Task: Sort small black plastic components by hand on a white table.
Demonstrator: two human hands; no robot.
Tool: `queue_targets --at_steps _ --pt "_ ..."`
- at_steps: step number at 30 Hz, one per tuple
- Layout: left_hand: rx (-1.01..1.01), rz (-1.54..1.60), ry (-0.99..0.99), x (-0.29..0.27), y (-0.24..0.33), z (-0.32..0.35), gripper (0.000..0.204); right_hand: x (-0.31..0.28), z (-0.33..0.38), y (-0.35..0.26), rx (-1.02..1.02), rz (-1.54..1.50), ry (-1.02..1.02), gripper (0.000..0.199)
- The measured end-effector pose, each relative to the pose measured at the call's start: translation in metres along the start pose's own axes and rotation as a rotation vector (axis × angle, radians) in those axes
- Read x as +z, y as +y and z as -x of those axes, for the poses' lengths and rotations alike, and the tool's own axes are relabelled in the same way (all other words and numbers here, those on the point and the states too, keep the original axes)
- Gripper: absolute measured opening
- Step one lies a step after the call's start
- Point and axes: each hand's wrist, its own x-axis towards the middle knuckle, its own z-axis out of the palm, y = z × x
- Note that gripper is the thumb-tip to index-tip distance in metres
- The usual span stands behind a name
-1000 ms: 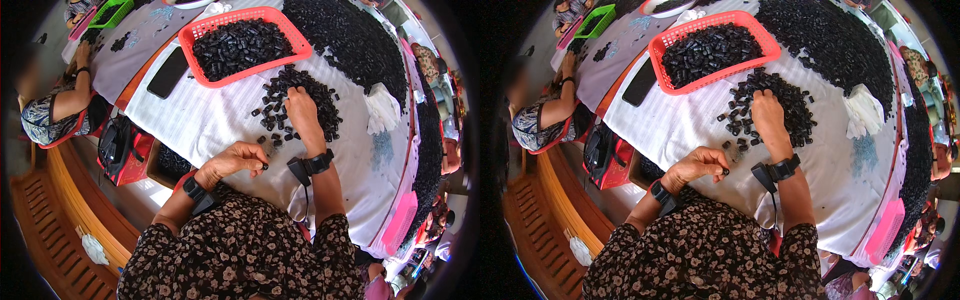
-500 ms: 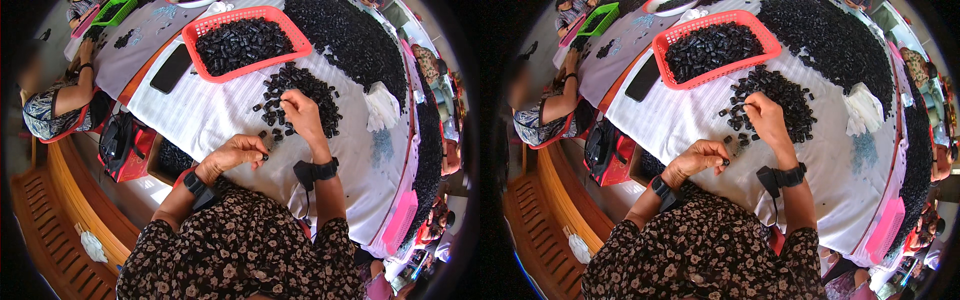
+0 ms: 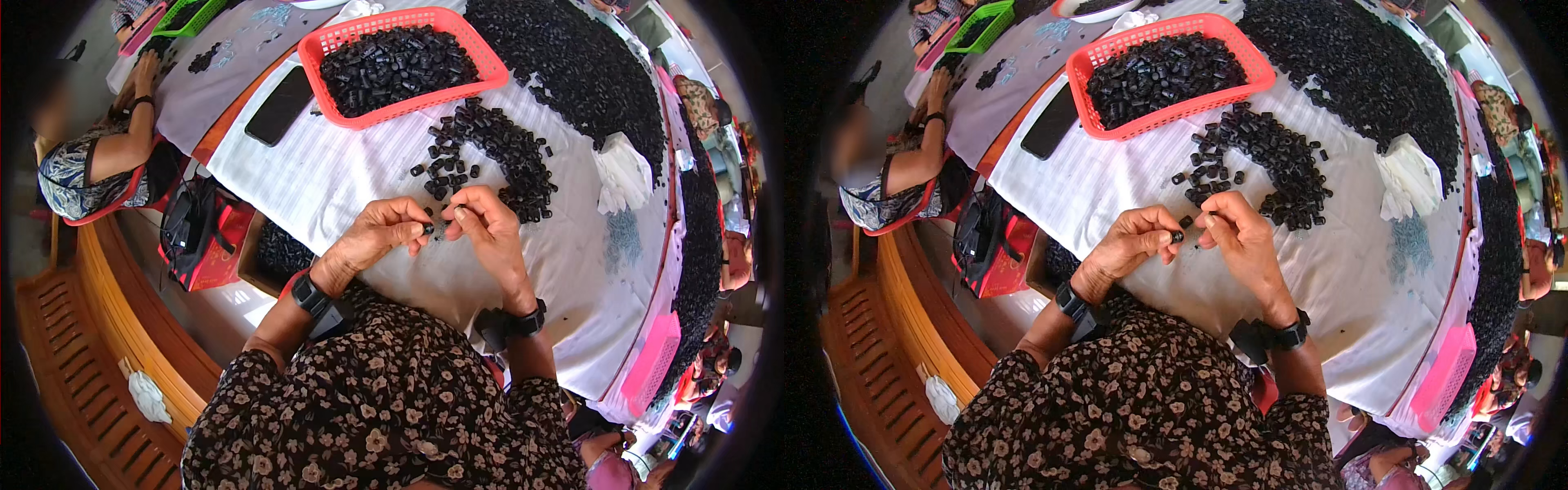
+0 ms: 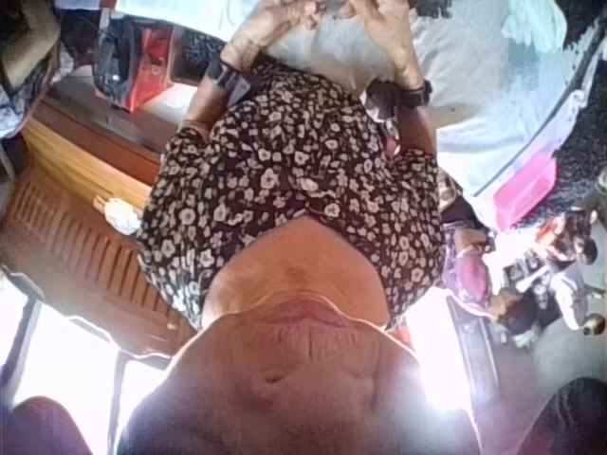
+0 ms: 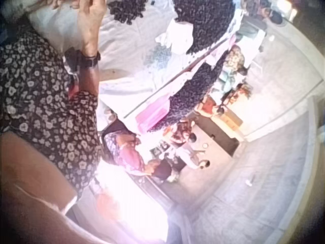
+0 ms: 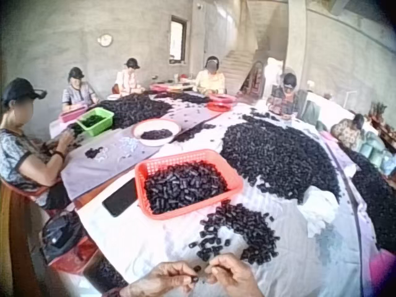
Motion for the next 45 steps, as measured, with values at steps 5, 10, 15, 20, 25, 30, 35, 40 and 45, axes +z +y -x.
queue_targets --at_steps 5,10,15,20,25,30,35,40,45 --pt "0.096 -0.154 0.048 0.009 0.007 -0.004 0.017 0.002 0.004 0.003 -0.114 0.117 0.066 0.009" --pt "0.115 -0.215 0.089 0.014 0.008 -0.002 0.016 0.009 0.010 -0.006 -0.025 0.016 0.012 0.011" --pt "0.136 -0.263 0.086 0.018 0.010 -0.002 0.015 0.012 0.010 -0.007 -0.034 0.016 0.018 0.010" --pt "0.149 -0.310 0.098 0.022 0.007 -0.001 0.013 0.016 0.013 -0.009 -0.047 0.083 0.023 0.010" --pt "0.154 -0.341 0.135 0.024 0.003 -0.001 0.009 0.023 0.017 -0.007 -0.158 0.352 0.063 0.015" --pt "0.212 -0.402 0.243 0.029 -0.005 -0.004 0.002 0.035 0.021 -0.013 -0.274 0.708 0.048 0.031" --pt "0.197 -0.488 0.347 0.033 -0.004 -0.003 0.005 0.043 0.016 -0.017 -0.408 0.947 0.081 0.039" --pt "0.180 -0.455 0.410 0.036 -0.009 -0.004 0.008 0.045 0.012 -0.009 -0.424 1.060 0.083 0.032" --pt "0.160 -0.473 0.453 0.039 -0.012 -0.005 0.009 0.046 0.010 -0.001 -0.439 1.002 0.112 0.030"
